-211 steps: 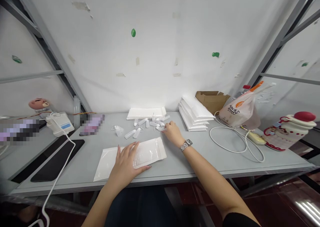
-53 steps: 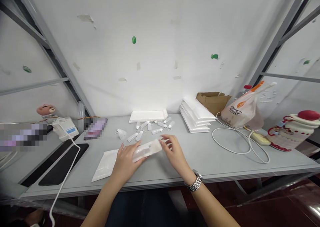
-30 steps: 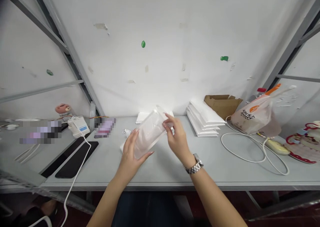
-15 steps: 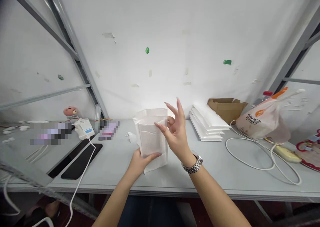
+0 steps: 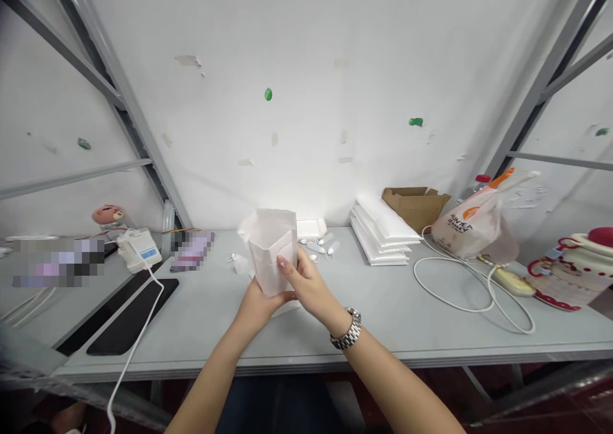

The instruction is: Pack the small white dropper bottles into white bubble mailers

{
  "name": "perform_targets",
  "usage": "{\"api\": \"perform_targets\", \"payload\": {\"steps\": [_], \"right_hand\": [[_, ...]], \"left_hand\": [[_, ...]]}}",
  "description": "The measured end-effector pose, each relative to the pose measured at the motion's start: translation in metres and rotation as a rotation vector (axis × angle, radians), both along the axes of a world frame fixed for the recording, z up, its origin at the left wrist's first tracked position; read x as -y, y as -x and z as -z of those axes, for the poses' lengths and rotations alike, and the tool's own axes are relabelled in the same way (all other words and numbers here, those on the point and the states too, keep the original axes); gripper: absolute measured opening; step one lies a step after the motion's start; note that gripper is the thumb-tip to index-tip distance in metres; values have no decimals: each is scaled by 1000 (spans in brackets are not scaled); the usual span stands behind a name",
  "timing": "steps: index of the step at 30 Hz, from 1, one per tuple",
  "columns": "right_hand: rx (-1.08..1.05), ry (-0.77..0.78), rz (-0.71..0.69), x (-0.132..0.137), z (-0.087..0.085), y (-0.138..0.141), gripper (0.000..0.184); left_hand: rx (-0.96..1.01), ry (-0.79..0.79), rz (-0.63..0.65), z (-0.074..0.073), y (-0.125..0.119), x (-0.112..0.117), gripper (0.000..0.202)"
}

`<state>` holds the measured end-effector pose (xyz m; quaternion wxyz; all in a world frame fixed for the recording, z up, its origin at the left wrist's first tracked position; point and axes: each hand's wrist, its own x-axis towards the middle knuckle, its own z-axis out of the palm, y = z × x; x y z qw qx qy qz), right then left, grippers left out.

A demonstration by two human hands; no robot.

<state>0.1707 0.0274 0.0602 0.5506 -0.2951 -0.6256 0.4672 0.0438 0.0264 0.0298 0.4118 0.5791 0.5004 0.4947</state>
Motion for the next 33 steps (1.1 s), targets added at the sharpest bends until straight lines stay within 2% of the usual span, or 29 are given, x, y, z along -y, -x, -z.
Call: {"api": "perform_targets", "payload": {"steps": [4,8,12,14,18,20,22,25,27,29,31,33], "right_hand": [[-28,-32,-92,-7,-8,-10,39],[58,-86,-71,-15,-32,-22,32],[242,-256,-28,-20,-53,-32,24],[358,-327,-90,-19,-61,-39,24],[552,-358,-203,-10,-71,-51,25],[589,-390,-154,-4,-74,-52,18],[600,-417,-29,2,-76,-51,17],[630,-423,110,14,-80,-46,19],[709,-466,94,22,-83,-43,24],[839,-559,78,30,-85,-43,19],[960,-656,135,34,-86,-48,20],[1021,-742,258,35,-88,-62,24]], "left_hand": [[-3,59,-29,-7,10,3,49],[6,82,117,-13,20,5,50],[33,94,203,-14,23,5,50],[40,107,213,-13,25,5,51],[57,121,233,-14,28,8,46],[27,106,228,-17,28,12,42],[-37,82,211,-21,26,16,37],[-176,-10,184,-25,23,23,29],[-301,-108,170,-25,22,26,24],[-438,-230,153,-23,24,27,21],[-545,-376,97,-19,28,27,27],[-583,-499,-40,-13,34,26,42]]}}
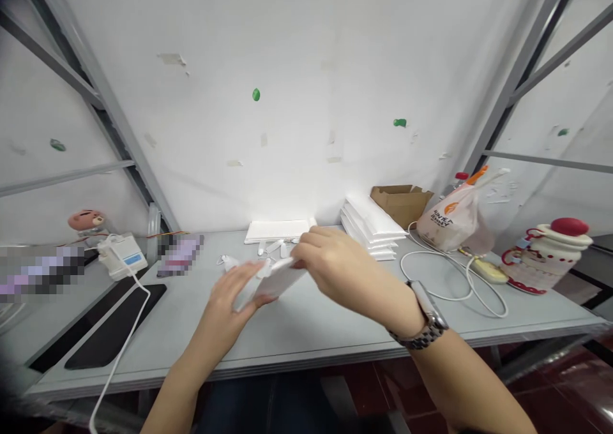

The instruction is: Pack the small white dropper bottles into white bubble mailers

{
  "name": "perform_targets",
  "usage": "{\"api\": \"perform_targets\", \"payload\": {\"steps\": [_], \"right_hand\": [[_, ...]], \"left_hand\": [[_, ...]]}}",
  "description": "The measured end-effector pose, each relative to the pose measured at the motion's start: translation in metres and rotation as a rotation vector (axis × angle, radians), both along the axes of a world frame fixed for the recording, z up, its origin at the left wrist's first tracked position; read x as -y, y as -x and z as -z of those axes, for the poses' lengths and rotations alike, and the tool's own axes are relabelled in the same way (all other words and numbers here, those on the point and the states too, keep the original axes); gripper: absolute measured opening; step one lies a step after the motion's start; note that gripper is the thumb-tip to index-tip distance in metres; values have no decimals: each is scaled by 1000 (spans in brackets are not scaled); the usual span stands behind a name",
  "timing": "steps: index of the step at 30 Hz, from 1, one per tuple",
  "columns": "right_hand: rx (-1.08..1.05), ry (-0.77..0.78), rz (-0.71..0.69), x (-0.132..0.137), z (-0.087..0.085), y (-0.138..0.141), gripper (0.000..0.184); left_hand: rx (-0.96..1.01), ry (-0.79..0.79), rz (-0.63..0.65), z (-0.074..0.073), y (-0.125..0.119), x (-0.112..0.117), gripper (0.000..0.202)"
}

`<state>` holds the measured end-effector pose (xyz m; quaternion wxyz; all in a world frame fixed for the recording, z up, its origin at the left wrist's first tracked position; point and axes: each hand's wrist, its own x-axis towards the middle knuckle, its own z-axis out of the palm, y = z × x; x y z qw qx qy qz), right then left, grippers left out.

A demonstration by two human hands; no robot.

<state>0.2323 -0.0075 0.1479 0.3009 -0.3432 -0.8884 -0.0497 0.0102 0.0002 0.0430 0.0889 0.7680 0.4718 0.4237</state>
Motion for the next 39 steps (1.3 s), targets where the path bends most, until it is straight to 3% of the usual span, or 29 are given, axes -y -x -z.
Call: {"api": "perform_targets", "payload": {"steps": [2,5,7,10,14,19,23,29,32,39], "right_hand": [[-31,-153,111,-3,-2,-23,21],[-160,-451,354,-14,-2,-67,13],[-245,-658,518,-27,4,-95,12],[-270,-830,685,-53,27,-131,16],[-34,-782,749,-89,75,-166,24],[264,-558,652,-110,121,-195,33],[339,-530,672,-115,130,-202,36],[449,-413,766,-113,123,-191,49],[442,-444,794,-103,122,-180,54],[435,-542,537,-87,125,-141,45]], "left_hand": [[70,-105,-140,8,6,-1,52],[190,-148,-271,25,11,-2,47],[213,-111,-290,40,11,-4,46],[201,-41,-246,63,7,-6,48],[204,38,-197,78,3,-8,51],[256,95,-165,79,7,-10,50],[277,174,-179,79,8,-10,53],[303,177,-189,78,6,-11,54],[307,199,-191,76,5,-10,54],[296,206,-199,77,5,-12,55]]}}
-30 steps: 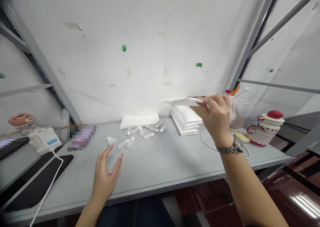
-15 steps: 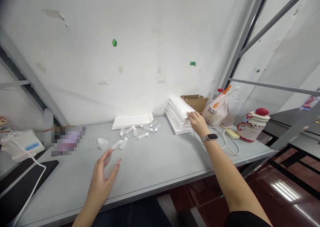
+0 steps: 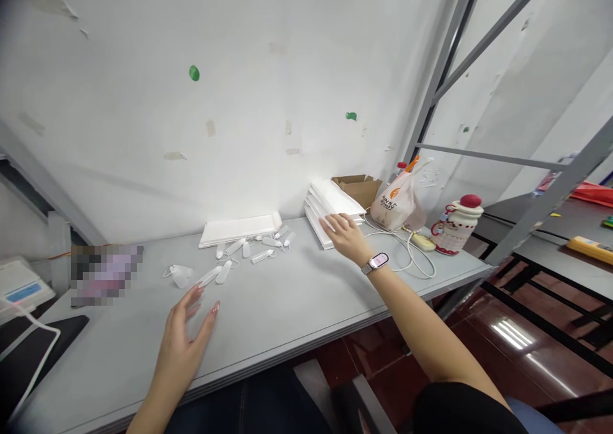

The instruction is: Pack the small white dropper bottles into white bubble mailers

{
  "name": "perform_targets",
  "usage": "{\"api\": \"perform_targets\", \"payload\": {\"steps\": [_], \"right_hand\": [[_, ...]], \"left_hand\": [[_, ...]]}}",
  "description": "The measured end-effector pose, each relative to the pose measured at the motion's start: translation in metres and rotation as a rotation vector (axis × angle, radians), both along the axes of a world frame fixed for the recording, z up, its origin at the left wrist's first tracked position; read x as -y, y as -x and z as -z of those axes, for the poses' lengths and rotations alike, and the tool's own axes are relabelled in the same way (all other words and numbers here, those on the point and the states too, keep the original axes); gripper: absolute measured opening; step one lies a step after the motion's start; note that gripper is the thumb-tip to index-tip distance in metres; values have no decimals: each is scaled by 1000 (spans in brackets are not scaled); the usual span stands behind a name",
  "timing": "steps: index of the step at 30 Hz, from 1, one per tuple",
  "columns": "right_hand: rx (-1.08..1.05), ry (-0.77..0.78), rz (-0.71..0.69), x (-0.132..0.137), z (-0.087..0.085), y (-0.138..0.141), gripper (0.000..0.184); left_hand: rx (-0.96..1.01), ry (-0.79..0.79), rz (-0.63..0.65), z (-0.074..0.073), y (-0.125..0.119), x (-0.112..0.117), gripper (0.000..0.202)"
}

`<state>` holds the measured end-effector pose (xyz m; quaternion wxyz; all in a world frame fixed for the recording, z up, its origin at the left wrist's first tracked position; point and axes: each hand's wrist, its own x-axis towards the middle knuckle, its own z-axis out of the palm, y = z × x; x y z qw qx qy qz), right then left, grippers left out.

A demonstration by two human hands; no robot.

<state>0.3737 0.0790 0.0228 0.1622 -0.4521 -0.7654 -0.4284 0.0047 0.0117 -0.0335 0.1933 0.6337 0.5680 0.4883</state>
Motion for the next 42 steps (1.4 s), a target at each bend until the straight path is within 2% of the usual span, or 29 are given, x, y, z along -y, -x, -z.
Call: {"api": "perform_targets", "payload": {"steps": [3,5,7,10,12,14,19,25,31,38,42], "right_hand": [[37,81,-93,-3,0,28,36],[-25,130,-92,-9,1,51,32],[-171,201,-37,-18,3,74,31],[-478,386,107,-41,5,104,33],[-627,484,188,-61,7,118,31],[-713,519,258,-83,10,126,29],[-865,526,422,-121,22,131,37],[-969,555,446,-136,35,134,23],[-1024,574,416,-138,34,129,30],[-988,461,411,-127,21,125,32],[-992,453,407,-126,20,124,29]], "left_hand": [[-16,-40,13,2,0,-2,54],[-27,-45,19,3,1,-2,52],[-37,-40,25,3,1,-2,50],[-48,-40,41,3,1,0,48],[-52,-38,46,3,1,0,47],[-52,-37,48,4,1,0,46],[-36,-38,65,4,1,2,45],[-22,30,68,4,1,3,44],[-33,14,76,3,1,3,43],[-44,-9,102,5,1,2,43],[-37,20,103,6,2,1,43]]}}
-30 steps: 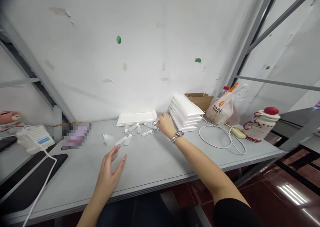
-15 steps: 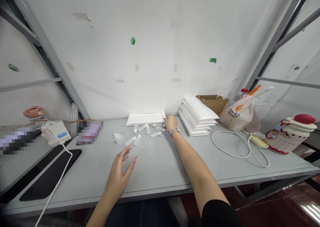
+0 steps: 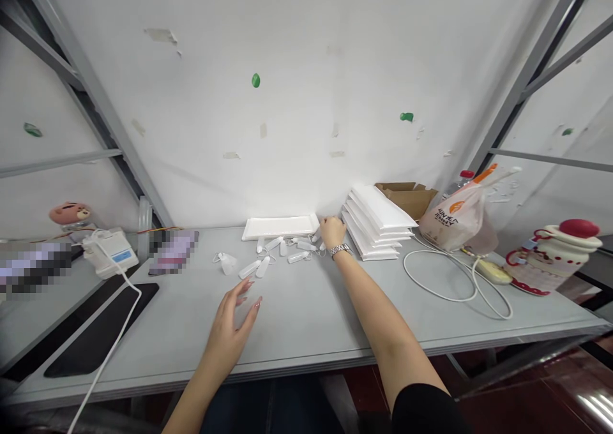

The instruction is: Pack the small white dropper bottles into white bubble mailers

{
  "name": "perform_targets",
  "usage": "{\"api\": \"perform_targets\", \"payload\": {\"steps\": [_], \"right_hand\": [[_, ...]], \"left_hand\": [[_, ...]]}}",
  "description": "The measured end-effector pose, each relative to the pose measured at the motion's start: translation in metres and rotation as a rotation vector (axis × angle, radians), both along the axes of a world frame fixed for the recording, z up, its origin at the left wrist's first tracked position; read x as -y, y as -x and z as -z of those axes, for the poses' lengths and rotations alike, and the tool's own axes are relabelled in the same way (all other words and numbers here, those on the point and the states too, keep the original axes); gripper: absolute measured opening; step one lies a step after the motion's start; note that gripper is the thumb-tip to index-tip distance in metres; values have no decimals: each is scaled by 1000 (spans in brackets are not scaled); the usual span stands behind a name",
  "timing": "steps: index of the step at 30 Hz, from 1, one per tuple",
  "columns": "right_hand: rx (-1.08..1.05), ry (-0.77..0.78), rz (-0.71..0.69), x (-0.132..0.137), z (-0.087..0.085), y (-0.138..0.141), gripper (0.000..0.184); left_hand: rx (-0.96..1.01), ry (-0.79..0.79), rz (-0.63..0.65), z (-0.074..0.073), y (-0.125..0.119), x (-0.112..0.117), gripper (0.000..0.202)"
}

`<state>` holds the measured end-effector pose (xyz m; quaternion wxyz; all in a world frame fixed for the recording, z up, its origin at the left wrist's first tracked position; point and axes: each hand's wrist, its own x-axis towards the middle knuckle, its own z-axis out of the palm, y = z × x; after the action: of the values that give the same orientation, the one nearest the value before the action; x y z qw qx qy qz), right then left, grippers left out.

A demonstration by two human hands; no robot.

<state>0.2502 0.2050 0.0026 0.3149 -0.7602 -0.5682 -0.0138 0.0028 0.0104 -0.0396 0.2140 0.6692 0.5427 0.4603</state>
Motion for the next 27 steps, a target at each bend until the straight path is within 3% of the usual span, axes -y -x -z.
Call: {"api": "perform_targets", "payload": {"steps": [5,13,19,27], "right_hand": [[-18,18,-15,-4,7,5,30],[-85,-29,-42,-6,10,15,12],[-258,-212,-86,0,0,14,8],[-765,-463,-147,8,-30,13,21]], "left_hand": [[18,38,-3,-2,-1,1,44],[19,31,-13,-4,-1,3,43],[19,24,4,-3,-1,2,43],[40,28,-20,-5,-2,4,43]]}}
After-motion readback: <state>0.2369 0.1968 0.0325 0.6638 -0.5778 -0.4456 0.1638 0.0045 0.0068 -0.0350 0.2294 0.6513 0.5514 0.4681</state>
